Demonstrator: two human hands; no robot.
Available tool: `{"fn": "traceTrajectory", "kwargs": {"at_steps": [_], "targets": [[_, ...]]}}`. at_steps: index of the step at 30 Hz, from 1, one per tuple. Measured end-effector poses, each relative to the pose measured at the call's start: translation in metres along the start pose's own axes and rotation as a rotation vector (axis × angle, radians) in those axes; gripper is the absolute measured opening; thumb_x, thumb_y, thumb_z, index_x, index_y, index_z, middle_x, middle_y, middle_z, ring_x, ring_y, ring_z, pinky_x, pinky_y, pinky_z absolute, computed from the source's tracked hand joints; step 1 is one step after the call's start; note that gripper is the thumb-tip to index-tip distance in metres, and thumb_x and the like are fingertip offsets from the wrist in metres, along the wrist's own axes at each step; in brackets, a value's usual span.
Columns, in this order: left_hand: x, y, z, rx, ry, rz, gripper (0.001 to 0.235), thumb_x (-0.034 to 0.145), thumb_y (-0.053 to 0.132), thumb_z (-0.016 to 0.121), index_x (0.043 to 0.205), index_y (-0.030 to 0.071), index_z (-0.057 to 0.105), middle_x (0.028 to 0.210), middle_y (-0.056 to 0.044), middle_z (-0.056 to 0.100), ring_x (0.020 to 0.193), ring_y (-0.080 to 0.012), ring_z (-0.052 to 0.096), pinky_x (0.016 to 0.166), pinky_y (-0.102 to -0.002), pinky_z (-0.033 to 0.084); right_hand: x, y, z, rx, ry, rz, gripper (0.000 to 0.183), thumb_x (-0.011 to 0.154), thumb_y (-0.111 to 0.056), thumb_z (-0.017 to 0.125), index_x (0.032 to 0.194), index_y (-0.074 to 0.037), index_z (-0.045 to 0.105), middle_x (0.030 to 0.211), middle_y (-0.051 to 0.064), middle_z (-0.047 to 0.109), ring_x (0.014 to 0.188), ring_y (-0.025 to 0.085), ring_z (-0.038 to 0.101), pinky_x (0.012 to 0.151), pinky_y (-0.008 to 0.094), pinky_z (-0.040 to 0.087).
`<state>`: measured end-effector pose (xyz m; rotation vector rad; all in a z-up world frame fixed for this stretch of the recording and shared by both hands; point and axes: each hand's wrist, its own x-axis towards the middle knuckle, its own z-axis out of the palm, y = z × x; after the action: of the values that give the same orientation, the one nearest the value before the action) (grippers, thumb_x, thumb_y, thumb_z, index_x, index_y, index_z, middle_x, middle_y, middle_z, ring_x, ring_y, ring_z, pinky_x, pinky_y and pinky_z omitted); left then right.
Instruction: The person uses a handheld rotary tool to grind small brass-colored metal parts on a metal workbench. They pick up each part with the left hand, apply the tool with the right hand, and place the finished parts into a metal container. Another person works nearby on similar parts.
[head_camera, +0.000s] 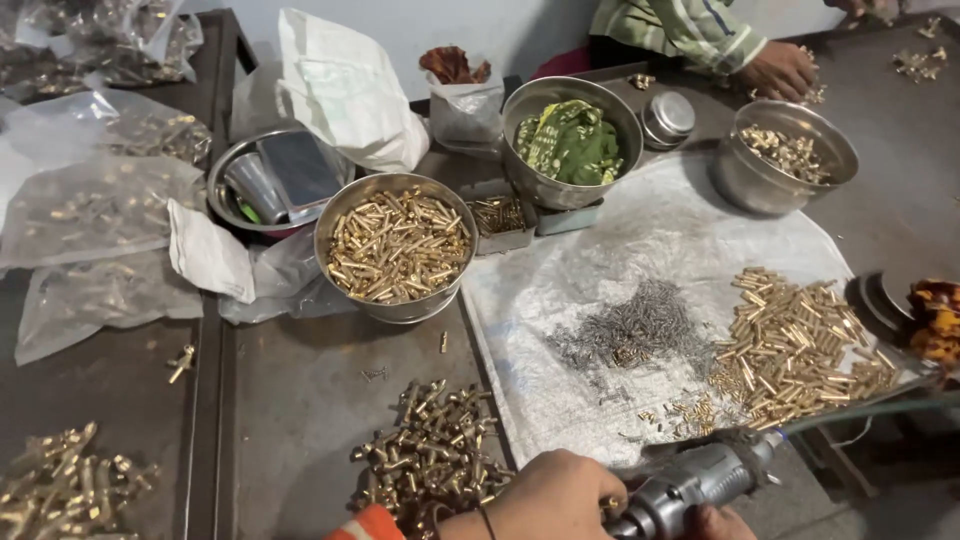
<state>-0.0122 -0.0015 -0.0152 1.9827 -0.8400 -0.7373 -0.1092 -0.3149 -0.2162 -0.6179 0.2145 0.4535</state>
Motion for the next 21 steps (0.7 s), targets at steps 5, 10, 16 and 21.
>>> {"fn": "traceTrajectory", "kwargs": {"at_steps": [5, 10, 16, 21], "targets": [[-0.014, 0.021, -0.005, -0.023, -0.004, -0.073, 0.039, 0.069, 0.033, 0.077, 0.101, 0.011, 0.079, 0.092, -0.018, 0.076, 0.083, -0.0335, 0.076, 0.085, -0.039, 0.058, 0.001, -0.003, 0.074, -0.07, 0.102, -0.097, 0.11, 0.069, -0.039, 0.085, 0.15, 0.007, 0.026, 0.138, 0.032, 0.057, 0.123, 0.046, 0.062, 0.106, 0.061, 0.047], [-0.007, 0.008, -0.002, -0.026, 0.032, 0.014, 0.04, 0.073, 0.028, 0.074, 0.111, 0.018, 0.081, 0.098, -0.017, 0.076, 0.09, -0.036, 0.074, 0.088, -0.042, 0.056, 0.016, -0.012, 0.117, 0.134, -0.267, -0.145, 0.116, 0.078, -0.038, 0.087, 0.162, 0.003, 0.018, 0.14, 0.03, 0.053, 0.127, 0.043, 0.059, 0.113, 0.058, 0.045], [-0.023, 0.036, -0.032, -0.273, 0.125, 0.082, 0.023, 0.078, 0.014, 0.073, 0.099, 0.005, 0.075, 0.08, -0.013, 0.072, 0.077, -0.0227, 0.071, 0.071, -0.037, 0.055, -0.012, -0.055, 0.187, 0.092, -0.011, -0.299, 0.103, 0.072, -0.017, 0.083, 0.159, -0.001, 0.029, 0.135, 0.038, 0.056, 0.113, 0.052, 0.066, 0.1, 0.06, 0.054], [-0.054, 0.046, -0.078, -1.232, 0.422, -0.014, 0.032, 0.071, 0.0, 0.06, 0.099, -0.002, 0.075, 0.078, -0.006, 0.074, 0.055, -0.0108, 0.05, 0.049, -0.026, 0.038, -0.035, -0.117, 0.288, -0.156, -0.208, -0.5, 0.069, 0.074, -0.005, 0.088, 0.131, -0.011, 0.049, 0.127, 0.027, 0.057, 0.103, 0.039, 0.067, 0.088, 0.047, 0.06]]}}
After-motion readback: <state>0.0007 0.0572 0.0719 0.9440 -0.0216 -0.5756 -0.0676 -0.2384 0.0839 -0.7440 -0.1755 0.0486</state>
